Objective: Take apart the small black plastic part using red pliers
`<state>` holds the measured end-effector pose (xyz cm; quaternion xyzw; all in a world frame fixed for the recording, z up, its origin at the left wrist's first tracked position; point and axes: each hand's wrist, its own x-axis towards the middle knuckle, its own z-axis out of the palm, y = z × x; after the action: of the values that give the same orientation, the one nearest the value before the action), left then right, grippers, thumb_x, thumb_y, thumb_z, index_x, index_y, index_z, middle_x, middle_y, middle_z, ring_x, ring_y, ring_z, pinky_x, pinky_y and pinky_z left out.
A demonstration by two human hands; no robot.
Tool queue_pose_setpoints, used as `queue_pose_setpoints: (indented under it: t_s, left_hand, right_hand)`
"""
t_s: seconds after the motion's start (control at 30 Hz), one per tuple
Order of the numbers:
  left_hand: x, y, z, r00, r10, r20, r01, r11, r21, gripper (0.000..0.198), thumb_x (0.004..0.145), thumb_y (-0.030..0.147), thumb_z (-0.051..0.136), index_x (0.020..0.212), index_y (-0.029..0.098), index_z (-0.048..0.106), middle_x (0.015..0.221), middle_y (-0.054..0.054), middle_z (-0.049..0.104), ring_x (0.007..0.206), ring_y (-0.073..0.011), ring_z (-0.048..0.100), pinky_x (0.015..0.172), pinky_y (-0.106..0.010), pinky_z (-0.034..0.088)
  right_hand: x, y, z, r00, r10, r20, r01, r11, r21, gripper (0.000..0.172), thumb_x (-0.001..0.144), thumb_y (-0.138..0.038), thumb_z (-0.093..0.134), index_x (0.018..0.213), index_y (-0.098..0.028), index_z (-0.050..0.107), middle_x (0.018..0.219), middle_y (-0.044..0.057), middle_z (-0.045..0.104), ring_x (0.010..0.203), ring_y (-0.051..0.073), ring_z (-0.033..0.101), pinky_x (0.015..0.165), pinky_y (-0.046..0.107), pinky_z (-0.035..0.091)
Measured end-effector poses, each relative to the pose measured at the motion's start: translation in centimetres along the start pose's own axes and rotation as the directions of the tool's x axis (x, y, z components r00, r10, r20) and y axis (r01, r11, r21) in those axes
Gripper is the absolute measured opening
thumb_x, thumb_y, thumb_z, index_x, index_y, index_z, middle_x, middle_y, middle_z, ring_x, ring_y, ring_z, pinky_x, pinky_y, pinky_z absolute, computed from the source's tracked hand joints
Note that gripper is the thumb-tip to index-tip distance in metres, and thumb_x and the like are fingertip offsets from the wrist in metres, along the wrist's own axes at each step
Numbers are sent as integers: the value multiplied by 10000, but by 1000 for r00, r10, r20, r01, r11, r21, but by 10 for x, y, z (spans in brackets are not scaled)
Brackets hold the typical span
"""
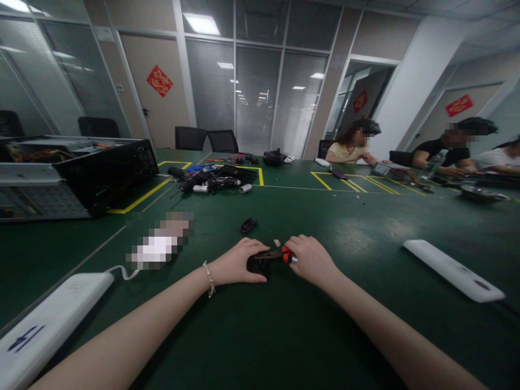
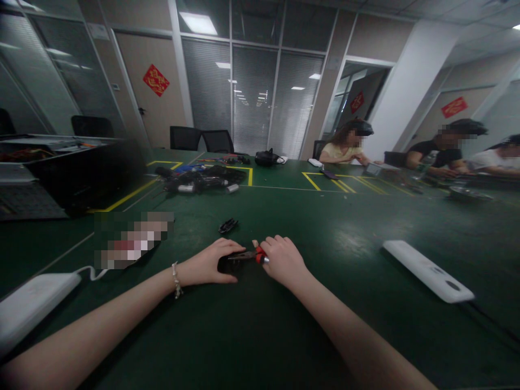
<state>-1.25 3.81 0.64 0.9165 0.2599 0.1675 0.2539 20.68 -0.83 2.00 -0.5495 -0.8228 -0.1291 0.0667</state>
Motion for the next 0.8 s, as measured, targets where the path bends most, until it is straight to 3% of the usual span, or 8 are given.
queue_pose_setpoints:
  t_s: [0.8]
  left_hand:
    - [0, -4, 3, 1000, 14, -18, -14, 1000, 1, 656, 644, 449, 680, 1222, 255, 437, 1194, -57, 483, 1082, -242, 424, 915, -392, 352]
  right_hand:
    - [0, 1, 2, 1000, -21, -9, 21, 1000, -22, 179, 722, -220, 519, 875, -160, 592, 883, 62, 590, 771, 176, 495, 675, 289, 358]
